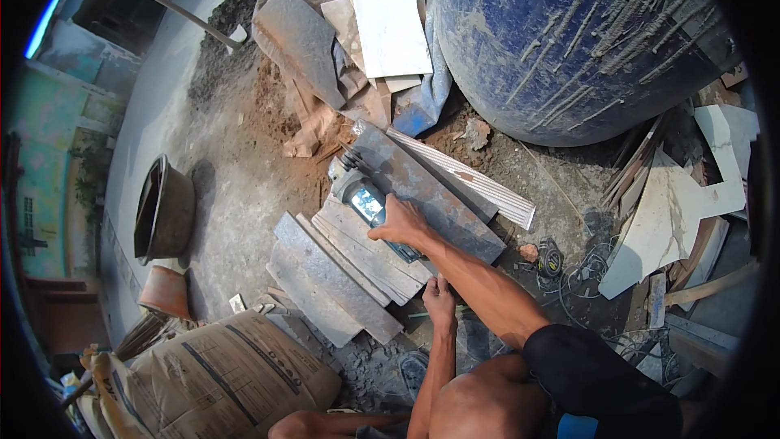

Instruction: Use an angle grinder to precisely cut stone tiles for a renovation project.

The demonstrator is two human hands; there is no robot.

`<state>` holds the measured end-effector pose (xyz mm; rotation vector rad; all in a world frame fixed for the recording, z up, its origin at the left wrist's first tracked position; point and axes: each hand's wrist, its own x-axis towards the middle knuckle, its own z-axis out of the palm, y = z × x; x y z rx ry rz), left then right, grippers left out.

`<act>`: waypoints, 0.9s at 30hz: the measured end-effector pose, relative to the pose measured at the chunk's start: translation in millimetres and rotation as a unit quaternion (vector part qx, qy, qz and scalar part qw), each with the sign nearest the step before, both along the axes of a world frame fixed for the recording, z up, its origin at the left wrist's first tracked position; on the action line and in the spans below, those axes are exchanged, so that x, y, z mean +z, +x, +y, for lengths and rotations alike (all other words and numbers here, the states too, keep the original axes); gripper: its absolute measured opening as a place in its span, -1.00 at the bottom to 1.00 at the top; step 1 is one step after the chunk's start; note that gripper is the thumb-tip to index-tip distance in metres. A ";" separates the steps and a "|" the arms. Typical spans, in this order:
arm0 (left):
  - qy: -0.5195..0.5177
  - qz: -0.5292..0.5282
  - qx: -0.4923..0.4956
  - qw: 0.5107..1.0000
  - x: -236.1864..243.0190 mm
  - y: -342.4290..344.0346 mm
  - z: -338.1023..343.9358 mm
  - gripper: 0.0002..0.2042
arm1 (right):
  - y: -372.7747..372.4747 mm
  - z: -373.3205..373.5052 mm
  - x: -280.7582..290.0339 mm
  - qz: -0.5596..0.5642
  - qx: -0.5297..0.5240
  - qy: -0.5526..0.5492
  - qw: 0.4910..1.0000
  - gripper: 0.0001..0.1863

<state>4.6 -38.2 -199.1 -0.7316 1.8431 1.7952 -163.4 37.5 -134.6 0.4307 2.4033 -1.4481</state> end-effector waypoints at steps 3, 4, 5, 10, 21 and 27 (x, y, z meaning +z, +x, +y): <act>0.003 0.022 -0.013 1.000 -9.6 1.1 -6.7 -0.78 | -1.0 -1.7 3.5 -0.010 0.005 -0.005 1.000 -0.29; 0.002 0.023 -0.013 1.000 -14.9 1.0 -9.9 -0.78 | -1.7 -3.4 5.1 -0.013 0.010 -0.006 1.000 -0.29; -0.009 0.037 -0.020 0.999 -20.3 0.7 -12.9 -0.78 | -2.4 -4.5 6.5 -0.011 0.011 -0.007 1.000 -0.29; -0.025 0.035 -0.008 0.999 -16.6 2.4 -5.2 -0.66 | 0.2 0.2 3.3 -0.023 0.020 0.002 1.000 -0.15; -0.007 0.027 -0.004 1.000 -7.9 0.0 -4.8 -0.64 | 5.2 -0.8 -2.5 -0.007 0.019 -0.003 1.000 -0.19; -0.008 0.029 0.001 1.000 -10.5 0.4 -4.5 -0.62 | 5.3 0.4 0.5 -0.025 0.033 0.007 0.999 -0.10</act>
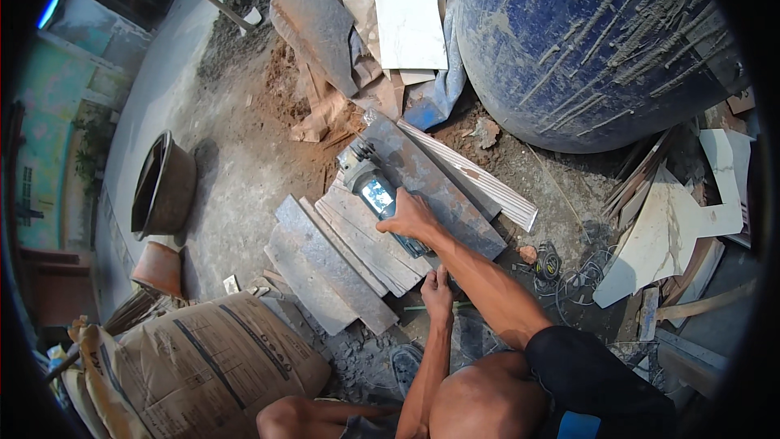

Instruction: Use an angle grinder to precisely cut stone tiles for a renovation project.

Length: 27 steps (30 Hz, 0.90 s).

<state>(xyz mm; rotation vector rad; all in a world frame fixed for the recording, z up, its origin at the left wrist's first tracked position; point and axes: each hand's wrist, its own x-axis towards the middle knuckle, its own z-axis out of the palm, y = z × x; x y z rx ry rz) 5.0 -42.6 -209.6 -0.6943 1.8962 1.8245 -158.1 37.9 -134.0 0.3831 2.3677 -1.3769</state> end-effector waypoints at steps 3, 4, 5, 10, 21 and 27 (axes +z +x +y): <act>0.011 0.006 0.004 1.000 -5.8 0.6 -1.6 -0.61 | 1.0 -0.1 0.4 -0.003 0.002 -0.001 1.000 -0.10; 0.011 0.005 0.005 1.000 -5.8 1.2 -1.2 -0.61 | 1.5 0.9 0.6 -0.004 0.002 -0.004 1.000 -0.11; 0.015 0.004 0.006 1.000 -5.7 1.4 -1.0 -0.60 | 2.1 1.5 0.9 -0.005 0.002 -0.007 1.000 -0.11; 0.023 -0.002 0.007 1.000 -5.6 1.3 -1.4 -0.60 | 4.8 0.0 1.3 0.003 -0.008 0.003 1.000 -0.16; 0.029 -0.011 0.012 0.999 4.9 -1.0 1.4 -0.63 | 11.1 -0.2 1.9 0.008 -0.015 0.011 1.000 -0.19; 0.024 -0.008 0.012 1.000 5.9 -1.1 0.1 -0.62 | 13.6 1.0 -1.3 0.001 -0.006 0.003 1.000 -0.19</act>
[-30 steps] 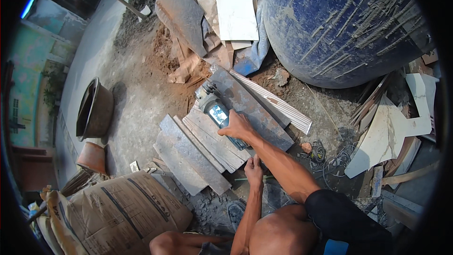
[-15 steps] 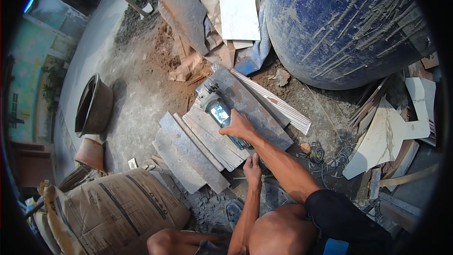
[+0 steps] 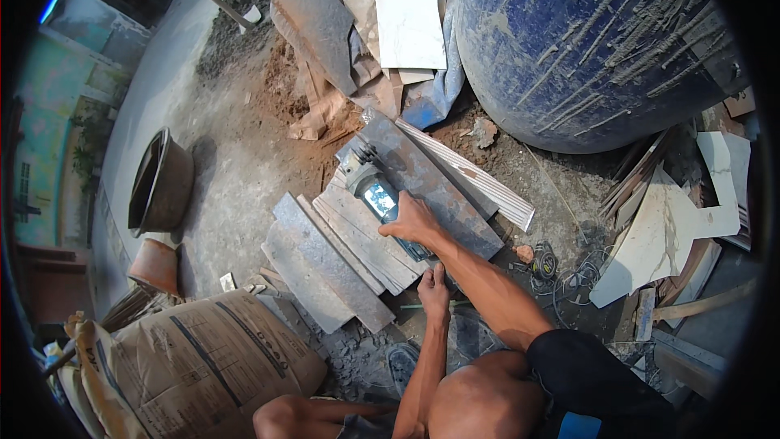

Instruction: Use an angle grinder to precisely cut stone tiles for a renovation project.

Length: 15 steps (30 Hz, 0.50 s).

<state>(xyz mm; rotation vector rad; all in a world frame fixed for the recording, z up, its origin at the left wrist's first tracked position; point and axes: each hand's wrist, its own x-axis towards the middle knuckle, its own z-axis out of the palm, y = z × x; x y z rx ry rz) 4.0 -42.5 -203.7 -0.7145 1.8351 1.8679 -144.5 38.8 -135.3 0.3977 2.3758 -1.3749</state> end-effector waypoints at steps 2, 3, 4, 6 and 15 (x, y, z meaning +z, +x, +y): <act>0.009 0.002 0.007 1.000 -0.6 0.6 0.7 -0.61 | 0.5 -0.7 2.2 0.002 -0.007 -0.003 1.000 -0.20; 0.018 0.004 0.013 1.000 -0.1 0.3 2.1 -0.61 | 0.8 0.0 1.2 0.002 -0.008 -0.002 1.000 -0.20; 0.019 0.003 0.013 1.000 0.8 0.2 2.7 -0.61 | 1.2 0.7 -0.3 0.004 -0.008 -0.001 1.000 -0.20; -0.001 0.010 0.003 1.000 3.3 0.6 1.7 -0.61 | 1.1 1.0 0.1 0.006 -0.008 0.000 1.000 -0.20; -0.002 0.007 0.007 1.000 -1.1 0.3 1.0 -0.62 | 1.9 2.0 4.7 -0.007 -0.002 -0.006 1.000 -0.17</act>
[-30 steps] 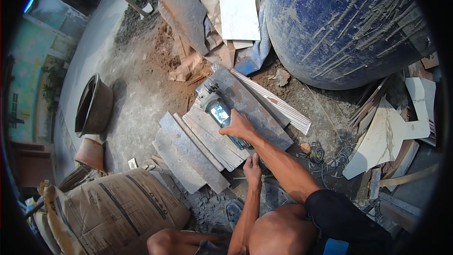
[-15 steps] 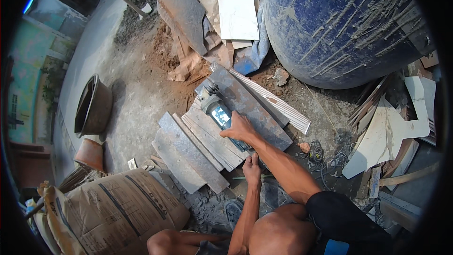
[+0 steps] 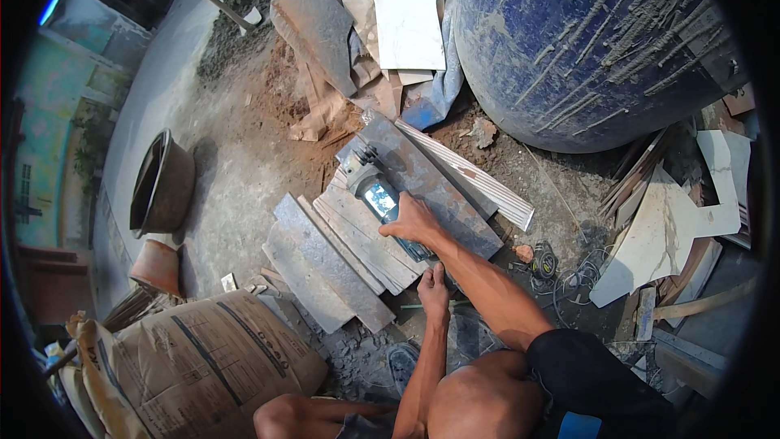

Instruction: Use an angle grinder to precisely cut stone tiles for a renovation project.

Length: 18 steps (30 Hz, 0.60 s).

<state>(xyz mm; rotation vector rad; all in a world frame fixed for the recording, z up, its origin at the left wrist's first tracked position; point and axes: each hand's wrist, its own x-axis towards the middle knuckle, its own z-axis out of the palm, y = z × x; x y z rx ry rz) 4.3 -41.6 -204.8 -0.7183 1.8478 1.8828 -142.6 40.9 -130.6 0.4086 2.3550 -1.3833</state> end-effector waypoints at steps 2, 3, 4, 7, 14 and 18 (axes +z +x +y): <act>0.008 -0.006 0.001 1.000 4.9 0.1 1.7 -0.63 | 2.9 1.2 -1.5 0.000 0.000 0.001 1.000 -0.16; 0.015 -0.012 0.003 1.000 8.0 -0.8 1.6 -0.63 | 3.9 1.1 -1.9 0.000 0.000 0.001 1.000 -0.16; 0.015 -0.013 0.003 1.000 8.1 -1.1 1.2 -0.63 | 4.9 1.1 -2.3 0.002 -0.002 0.001 1.000 -0.16; 0.011 -0.005 -0.001 1.000 11.4 -2.7 0.6 -0.64 | 7.7 -0.3 -4.8 0.006 -0.003 0.006 1.000 -0.14; -0.004 -0.002 -0.014 1.000 19.1 -3.5 0.8 -0.69 | 9.7 0.2 -8.4 0.007 0.005 0.014 1.000 -0.16; -0.003 0.000 -0.009 1.000 18.1 -2.2 2.1 -0.70 | 10.4 0.0 -9.2 0.021 -0.006 0.022 1.000 -0.16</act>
